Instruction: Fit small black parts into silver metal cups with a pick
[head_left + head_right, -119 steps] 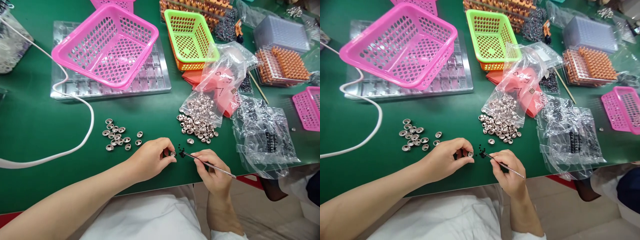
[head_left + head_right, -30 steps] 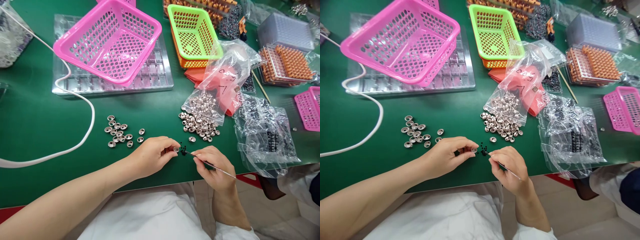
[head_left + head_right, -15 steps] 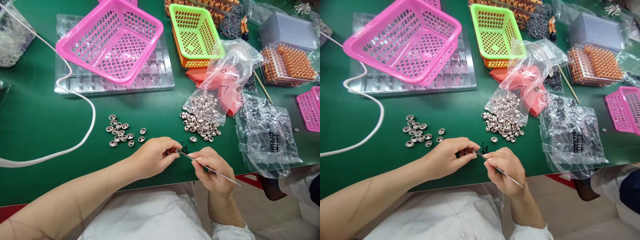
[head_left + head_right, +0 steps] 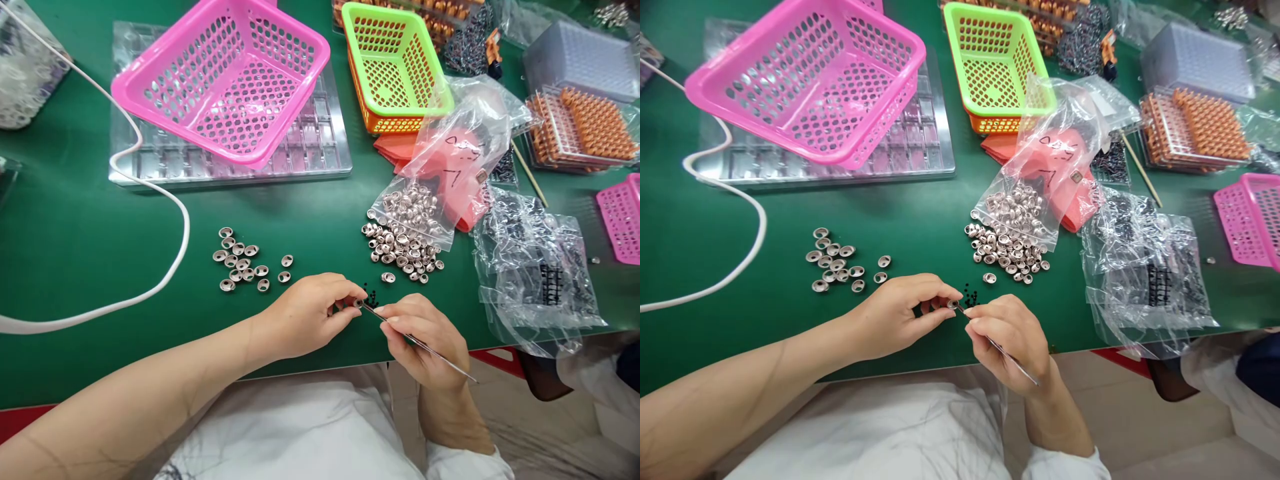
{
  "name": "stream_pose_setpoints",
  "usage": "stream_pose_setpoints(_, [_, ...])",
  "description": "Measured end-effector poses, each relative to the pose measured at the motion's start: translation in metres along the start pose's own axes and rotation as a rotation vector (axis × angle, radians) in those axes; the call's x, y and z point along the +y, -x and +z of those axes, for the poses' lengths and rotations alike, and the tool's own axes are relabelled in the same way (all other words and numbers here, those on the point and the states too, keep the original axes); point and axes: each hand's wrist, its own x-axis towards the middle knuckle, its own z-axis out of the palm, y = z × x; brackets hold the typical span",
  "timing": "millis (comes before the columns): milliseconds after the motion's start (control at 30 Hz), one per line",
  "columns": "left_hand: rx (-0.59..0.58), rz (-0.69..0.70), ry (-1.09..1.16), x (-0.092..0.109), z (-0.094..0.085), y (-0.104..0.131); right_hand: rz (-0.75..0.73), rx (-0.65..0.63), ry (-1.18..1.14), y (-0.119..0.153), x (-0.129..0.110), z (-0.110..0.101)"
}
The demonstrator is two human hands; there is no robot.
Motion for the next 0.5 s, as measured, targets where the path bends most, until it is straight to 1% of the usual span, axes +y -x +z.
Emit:
stream_pose_setpoints(200, [0.012,0.022,-0.005,0.0002,0.0003,0.0001,-0.049,-0.026,0.062,-0.0015,-0.0022,-0.0014])
stream_pose_setpoints(367, [0.003,0.009,0.004,0.0006,0.0004,-0.0009,-0.071,-0.026,0.036,-0.0023,-0.0012,-0.0011])
stream_pose_setpoints(433, [-0.004,-0.009,0.018,0.0012,-0.0001,-0.0015,-0.071,-0.004,0.016,-0.0008,-0.0005,-0.0013])
stream_pose_setpoints(500, [-0.011,-0.036,0.05,0.0025,-0.0014,-0.0023,-0.059,0.047,-0.008,0.0017,-0.0008,-0.0028])
